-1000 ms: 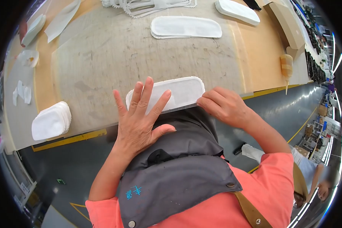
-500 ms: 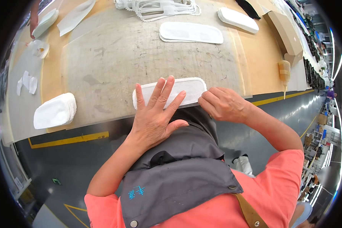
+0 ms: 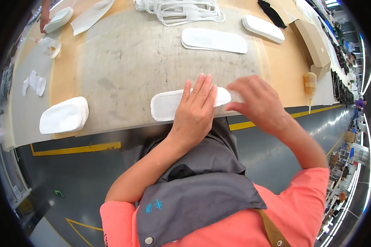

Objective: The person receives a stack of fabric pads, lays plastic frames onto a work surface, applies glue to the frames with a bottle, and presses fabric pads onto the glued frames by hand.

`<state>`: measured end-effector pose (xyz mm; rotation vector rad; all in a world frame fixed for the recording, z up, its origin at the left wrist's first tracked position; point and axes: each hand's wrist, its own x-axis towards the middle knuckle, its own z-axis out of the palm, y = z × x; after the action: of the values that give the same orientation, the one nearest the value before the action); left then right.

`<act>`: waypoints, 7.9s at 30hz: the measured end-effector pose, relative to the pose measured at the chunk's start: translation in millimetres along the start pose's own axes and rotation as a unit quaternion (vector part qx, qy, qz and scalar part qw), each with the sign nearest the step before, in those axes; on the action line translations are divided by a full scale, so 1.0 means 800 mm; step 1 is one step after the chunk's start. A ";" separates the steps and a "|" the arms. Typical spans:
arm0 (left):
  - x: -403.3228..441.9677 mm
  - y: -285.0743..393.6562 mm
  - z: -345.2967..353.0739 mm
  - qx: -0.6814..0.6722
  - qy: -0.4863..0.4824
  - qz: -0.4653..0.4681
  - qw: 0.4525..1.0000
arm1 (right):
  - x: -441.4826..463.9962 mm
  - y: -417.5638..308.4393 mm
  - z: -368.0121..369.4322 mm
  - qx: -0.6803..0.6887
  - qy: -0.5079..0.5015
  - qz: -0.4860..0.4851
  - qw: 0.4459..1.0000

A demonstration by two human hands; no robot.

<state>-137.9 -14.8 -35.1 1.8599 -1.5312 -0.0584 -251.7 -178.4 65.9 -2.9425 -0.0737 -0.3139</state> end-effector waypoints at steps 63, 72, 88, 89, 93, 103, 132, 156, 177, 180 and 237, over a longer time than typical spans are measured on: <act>0.058 -0.097 -0.074 -0.055 0.024 -0.136 0.989 | -0.024 0.012 -0.118 0.188 0.204 0.363 0.889; 0.116 -0.051 -0.045 -0.564 -0.056 -0.355 0.744 | -0.018 0.016 -0.125 0.224 0.198 0.365 0.882; 0.183 -0.143 -0.035 -0.048 0.013 -0.248 0.968 | 0.030 0.178 0.067 0.224 0.130 0.428 0.866; 0.182 -0.144 -0.032 -0.033 0.030 -0.233 0.972 | 0.029 0.179 0.071 0.144 0.127 0.402 0.895; 0.176 -0.131 -0.041 -0.018 0.089 -0.227 0.970 | 0.031 0.198 0.076 0.080 0.179 0.321 0.926; 0.085 -0.077 -0.122 -0.058 0.054 -0.261 0.962 | 0.063 0.234 0.050 0.207 -0.056 0.348 0.913; -0.141 -0.150 -0.342 -0.229 0.443 -0.393 0.773 | 0.304 -0.171 0.112 0.561 -0.116 0.109 0.812; -0.149 -0.199 -0.227 -0.366 0.673 -0.278 0.580 | 0.433 -0.225 0.223 0.250 -0.306 -0.012 0.918; -0.154 -0.190 -0.221 -0.354 0.696 -0.294 0.551 | 0.391 -0.258 0.190 0.517 -0.342 0.122 0.775; -0.150 -0.174 -0.226 -0.364 0.682 -0.283 0.568 | 0.388 -0.255 0.175 0.576 -0.296 0.097 0.755; -0.122 -0.182 -0.140 0.012 0.362 -0.304 0.881 | 0.612 0.069 0.050 0.708 0.099 0.224 0.662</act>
<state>6.4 130.9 -69.3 1.9887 -0.4195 0.3350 238.5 -210.9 122.4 -1.2628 0.3010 -0.2810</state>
